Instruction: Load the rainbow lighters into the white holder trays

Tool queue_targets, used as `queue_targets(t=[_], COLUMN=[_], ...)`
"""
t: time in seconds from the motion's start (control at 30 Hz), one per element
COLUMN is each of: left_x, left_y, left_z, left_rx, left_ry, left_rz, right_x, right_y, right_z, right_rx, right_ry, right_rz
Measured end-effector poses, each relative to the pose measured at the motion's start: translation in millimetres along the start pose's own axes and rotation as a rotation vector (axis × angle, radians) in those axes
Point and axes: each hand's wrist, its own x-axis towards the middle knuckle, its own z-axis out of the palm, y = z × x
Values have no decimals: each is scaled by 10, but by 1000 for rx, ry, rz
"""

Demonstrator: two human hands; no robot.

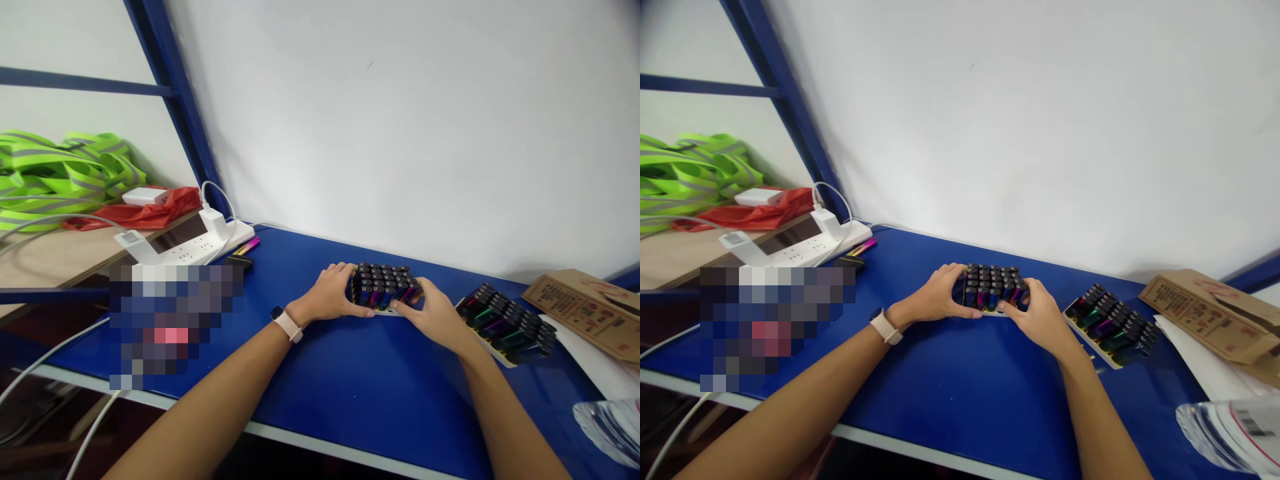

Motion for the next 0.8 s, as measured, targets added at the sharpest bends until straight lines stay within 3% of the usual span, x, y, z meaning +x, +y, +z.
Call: queue_targets(t=[0.2, 0.33, 0.8], left_x=[62, 97, 30], left_y=[-37, -24, -86], left_z=[94, 131, 34], left_rx=[-16, -60, -211], left_ry=[18, 15, -53], left_rz=[36, 47, 117], right_x=[58, 90, -8], right_y=[147, 162, 27], right_z=[99, 114, 58], right_rx=[271, 349, 168], right_ry=[-100, -171, -218], right_rz=[-129, -102, -141])
